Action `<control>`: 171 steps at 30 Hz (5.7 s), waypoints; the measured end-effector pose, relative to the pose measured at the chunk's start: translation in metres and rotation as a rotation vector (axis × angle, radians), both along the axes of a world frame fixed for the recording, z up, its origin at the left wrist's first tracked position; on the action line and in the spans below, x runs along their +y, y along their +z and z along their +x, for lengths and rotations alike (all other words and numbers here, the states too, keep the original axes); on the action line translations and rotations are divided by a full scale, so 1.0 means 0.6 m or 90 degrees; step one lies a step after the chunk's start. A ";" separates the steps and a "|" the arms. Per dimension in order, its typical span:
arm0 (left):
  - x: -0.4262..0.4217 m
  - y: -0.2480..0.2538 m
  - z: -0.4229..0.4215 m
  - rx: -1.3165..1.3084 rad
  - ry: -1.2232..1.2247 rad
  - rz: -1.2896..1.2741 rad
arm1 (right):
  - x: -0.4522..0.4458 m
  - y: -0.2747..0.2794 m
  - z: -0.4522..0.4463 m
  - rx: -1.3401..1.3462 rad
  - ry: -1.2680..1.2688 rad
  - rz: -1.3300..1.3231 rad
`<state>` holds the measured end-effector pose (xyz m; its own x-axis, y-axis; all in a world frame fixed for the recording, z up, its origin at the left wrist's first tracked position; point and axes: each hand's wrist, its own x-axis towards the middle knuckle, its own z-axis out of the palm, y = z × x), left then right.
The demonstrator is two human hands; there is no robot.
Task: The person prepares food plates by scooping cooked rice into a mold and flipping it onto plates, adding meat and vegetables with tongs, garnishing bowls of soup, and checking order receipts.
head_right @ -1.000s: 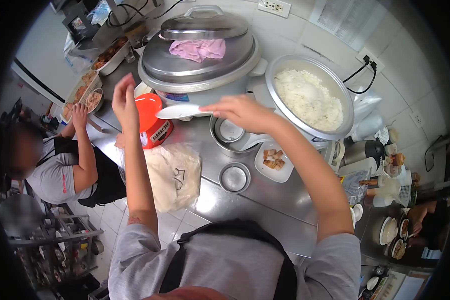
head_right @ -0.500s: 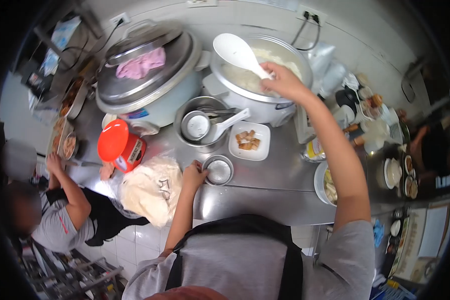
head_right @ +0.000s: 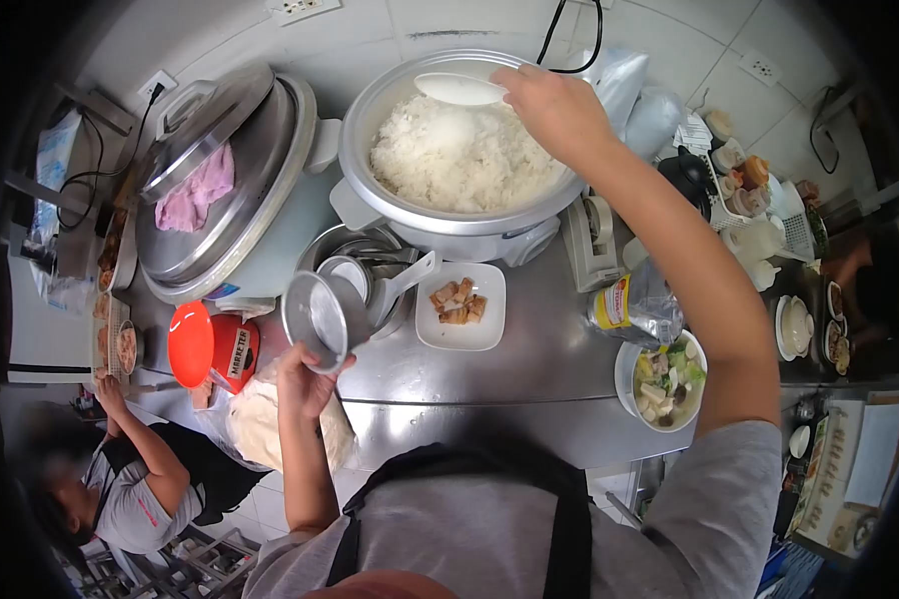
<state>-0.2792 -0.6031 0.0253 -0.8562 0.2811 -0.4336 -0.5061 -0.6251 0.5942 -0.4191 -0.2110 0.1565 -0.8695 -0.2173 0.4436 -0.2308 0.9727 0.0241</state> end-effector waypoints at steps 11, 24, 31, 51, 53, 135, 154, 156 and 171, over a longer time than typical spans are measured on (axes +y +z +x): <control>0.101 0.095 -0.115 0.175 -0.064 0.304 | -0.031 -0.066 0.001 -0.113 0.088 0.116; 0.102 0.073 -0.172 0.215 -0.157 0.458 | -0.088 -0.089 0.029 -0.248 0.117 0.046; 0.076 0.092 -0.165 0.270 -0.085 0.215 | -0.027 -0.086 0.012 -0.348 0.286 -0.128; 0.214 0.141 -0.190 0.367 0.096 -0.173 | 0.031 0.088 -0.001 -0.630 0.020 -0.372; 0.270 0.140 -0.217 0.301 0.074 -0.156 | -0.002 0.147 -0.014 -0.594 -0.009 -0.222; 0.410 0.093 -0.416 0.364 0.002 -0.001 | -0.089 -0.016 0.003 -0.158 -0.084 -0.164; 0.364 0.139 -0.377 0.299 -0.075 0.134 | -0.047 -0.038 0.027 0.055 0.105 -0.098; 0.363 0.129 -0.383 0.323 -0.036 0.153 | -0.039 -0.034 0.032 0.015 0.121 -0.096; 0.363 0.105 -0.419 0.412 0.196 0.032 | -0.029 -0.072 -0.009 -0.255 0.081 0.281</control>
<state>-0.5309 -0.3855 0.0884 -0.9809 -0.0081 0.1942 0.1410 -0.7173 0.6823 -0.4242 -0.2282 0.1130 -0.9051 -0.4196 -0.0684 -0.4193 0.8546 0.3063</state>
